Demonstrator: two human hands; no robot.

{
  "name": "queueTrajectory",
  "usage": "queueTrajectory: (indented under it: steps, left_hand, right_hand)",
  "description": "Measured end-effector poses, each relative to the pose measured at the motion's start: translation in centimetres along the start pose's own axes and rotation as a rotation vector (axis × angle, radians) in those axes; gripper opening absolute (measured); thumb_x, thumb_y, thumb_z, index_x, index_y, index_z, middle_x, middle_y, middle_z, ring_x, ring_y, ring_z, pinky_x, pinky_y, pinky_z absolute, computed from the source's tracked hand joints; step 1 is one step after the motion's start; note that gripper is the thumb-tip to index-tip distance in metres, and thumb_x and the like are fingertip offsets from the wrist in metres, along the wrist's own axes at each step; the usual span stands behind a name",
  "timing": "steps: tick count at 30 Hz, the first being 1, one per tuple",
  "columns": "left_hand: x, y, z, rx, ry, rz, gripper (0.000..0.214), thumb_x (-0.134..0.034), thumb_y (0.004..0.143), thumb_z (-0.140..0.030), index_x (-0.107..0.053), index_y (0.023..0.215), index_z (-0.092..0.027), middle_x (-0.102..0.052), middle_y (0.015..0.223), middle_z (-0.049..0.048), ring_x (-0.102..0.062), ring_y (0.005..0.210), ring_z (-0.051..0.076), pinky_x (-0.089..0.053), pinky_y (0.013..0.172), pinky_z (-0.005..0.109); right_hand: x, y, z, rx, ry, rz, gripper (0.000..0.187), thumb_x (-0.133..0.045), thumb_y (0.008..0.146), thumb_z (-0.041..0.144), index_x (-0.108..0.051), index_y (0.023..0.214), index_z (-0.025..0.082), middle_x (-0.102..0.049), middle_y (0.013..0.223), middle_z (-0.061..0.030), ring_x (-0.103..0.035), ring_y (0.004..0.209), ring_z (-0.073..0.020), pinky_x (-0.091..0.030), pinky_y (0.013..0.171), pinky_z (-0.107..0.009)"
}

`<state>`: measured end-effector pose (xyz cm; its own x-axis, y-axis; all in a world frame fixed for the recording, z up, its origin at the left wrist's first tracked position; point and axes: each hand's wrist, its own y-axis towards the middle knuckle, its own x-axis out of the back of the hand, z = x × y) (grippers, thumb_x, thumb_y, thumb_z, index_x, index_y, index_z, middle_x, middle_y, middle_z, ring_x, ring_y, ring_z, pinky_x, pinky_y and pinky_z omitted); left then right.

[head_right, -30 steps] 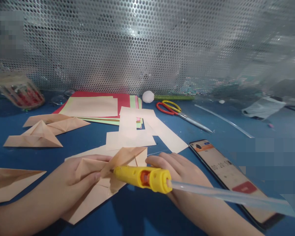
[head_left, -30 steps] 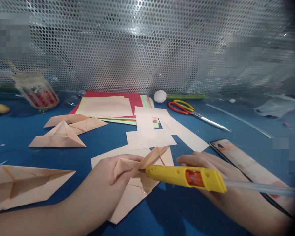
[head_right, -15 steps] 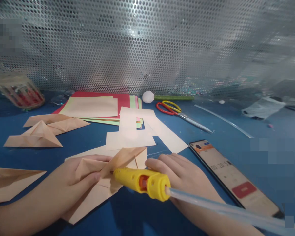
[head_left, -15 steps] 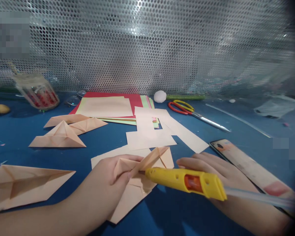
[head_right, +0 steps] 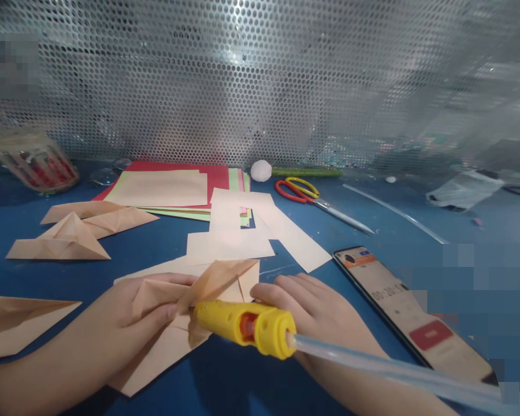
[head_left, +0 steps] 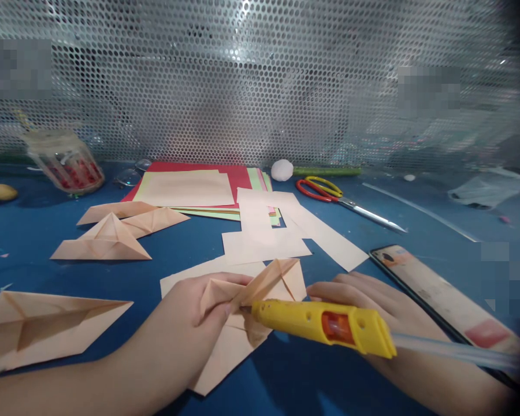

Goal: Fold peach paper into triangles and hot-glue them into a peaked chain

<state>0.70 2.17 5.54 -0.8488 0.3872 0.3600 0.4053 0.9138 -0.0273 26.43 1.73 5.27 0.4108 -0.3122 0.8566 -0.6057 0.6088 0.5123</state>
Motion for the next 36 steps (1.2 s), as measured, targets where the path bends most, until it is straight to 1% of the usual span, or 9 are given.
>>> queueTrajectory:
  steps: [6,8,13,16,19,22,27,32,36]
  left_hand:
    - [0.1,0.1,0.0,0.019,0.025,-0.006,0.048,-0.048,0.08,-0.01,-0.078,0.105,-0.04,-0.076,0.112,-0.0169,-0.069,0.111,0.011,-0.049,0.099,0.017]
    - [0.1,0.1,0.0,0.021,0.027,-0.004,0.049,-0.047,0.08,-0.01,-0.078,0.103,-0.04,-0.076,0.112,-0.0176,-0.068,0.112,0.01,-0.048,0.099,0.017]
    - [-0.2,-0.2,0.6,0.056,0.024,-0.05,0.035,-0.049,0.08,-0.018,-0.079,0.092,-0.032,-0.076,0.115,-0.0105,-0.068,0.115,0.016,-0.051,0.099,0.022]
    - [-0.3,-0.3,0.9,0.07,0.028,-0.076,0.034,-0.05,0.079,-0.021,-0.08,0.09,-0.031,-0.077,0.114,-0.0087,-0.068,0.115,0.019,-0.052,0.1,0.025]
    - [-0.2,-0.2,0.9,0.075,0.02,-0.077,0.036,-0.049,0.078,-0.019,-0.079,0.093,-0.032,-0.077,0.113,-0.0096,-0.068,0.115,0.017,-0.051,0.1,0.025]
    - [-0.1,0.1,0.8,0.066,0.017,-0.061,0.04,-0.049,0.076,-0.015,-0.079,0.097,-0.033,-0.077,0.112,-0.0111,-0.069,0.112,0.015,-0.05,0.101,0.023]
    - [0.0,0.1,0.6,0.074,0.008,-0.047,0.04,-0.048,0.075,-0.013,-0.078,0.092,-0.032,-0.076,0.114,-0.0105,-0.069,0.112,0.014,-0.051,0.098,0.022]
    - [-0.2,-0.1,0.6,0.089,0.004,-0.075,0.038,-0.049,0.075,-0.016,-0.078,0.093,-0.031,-0.076,0.114,-0.0099,-0.069,0.113,0.015,-0.053,0.096,0.022]
    - [-0.1,0.0,0.7,0.075,0.006,-0.062,0.042,-0.049,0.074,-0.015,-0.08,0.095,-0.034,-0.076,0.112,-0.0122,-0.069,0.112,0.015,-0.05,0.099,0.022]
  right_hand:
    - [0.2,0.4,0.5,0.076,-0.032,0.04,0.023,-0.04,0.091,0.007,-0.056,0.098,0.023,-0.069,0.067,0.0026,-0.068,0.053,-0.0137,-0.052,0.05,-0.022]
    - [0.3,0.4,0.6,0.082,-0.041,0.022,0.023,-0.039,0.093,0.008,-0.056,0.097,0.023,-0.068,0.065,0.0026,-0.067,0.052,-0.0138,-0.051,0.049,-0.022]
    - [0.2,0.2,0.5,0.051,-0.002,0.008,0.025,-0.038,0.093,0.007,-0.055,0.099,0.025,-0.067,0.065,0.0037,-0.066,0.052,-0.0143,-0.049,0.05,-0.024]
    - [0.0,-0.1,0.4,0.039,0.007,0.026,0.02,-0.038,0.098,0.012,-0.052,0.102,0.026,-0.068,0.068,0.004,-0.067,0.055,-0.0146,-0.049,0.052,-0.026]
    - [-0.2,-0.7,0.1,-0.001,0.042,0.025,0.015,-0.035,0.105,0.028,-0.049,0.105,0.028,-0.067,0.071,0.0034,-0.066,0.056,-0.0162,-0.049,0.051,-0.028]
    - [-0.3,-1.2,-0.2,-0.042,0.055,0.055,0.017,-0.033,0.107,0.037,-0.048,0.107,0.029,-0.066,0.072,0.0041,-0.065,0.056,-0.016,-0.048,0.052,-0.028]
    - [-0.1,-1.4,-0.4,-0.025,0.036,0.065,0.013,-0.036,0.105,0.034,-0.048,0.106,0.028,-0.065,0.07,0.0047,-0.065,0.056,-0.016,-0.048,0.054,-0.028]
    - [-0.1,-1.6,-0.3,-0.024,0.018,0.056,0.013,-0.036,0.104,0.033,-0.049,0.106,0.028,-0.066,0.07,0.0041,-0.065,0.057,-0.0161,-0.051,0.056,-0.028]
    - [-0.3,-1.7,-0.3,-0.078,0.063,0.032,0.017,-0.038,0.105,0.04,-0.052,0.107,0.03,-0.07,0.073,0.0028,-0.068,0.057,-0.0172,-0.051,0.052,-0.029]
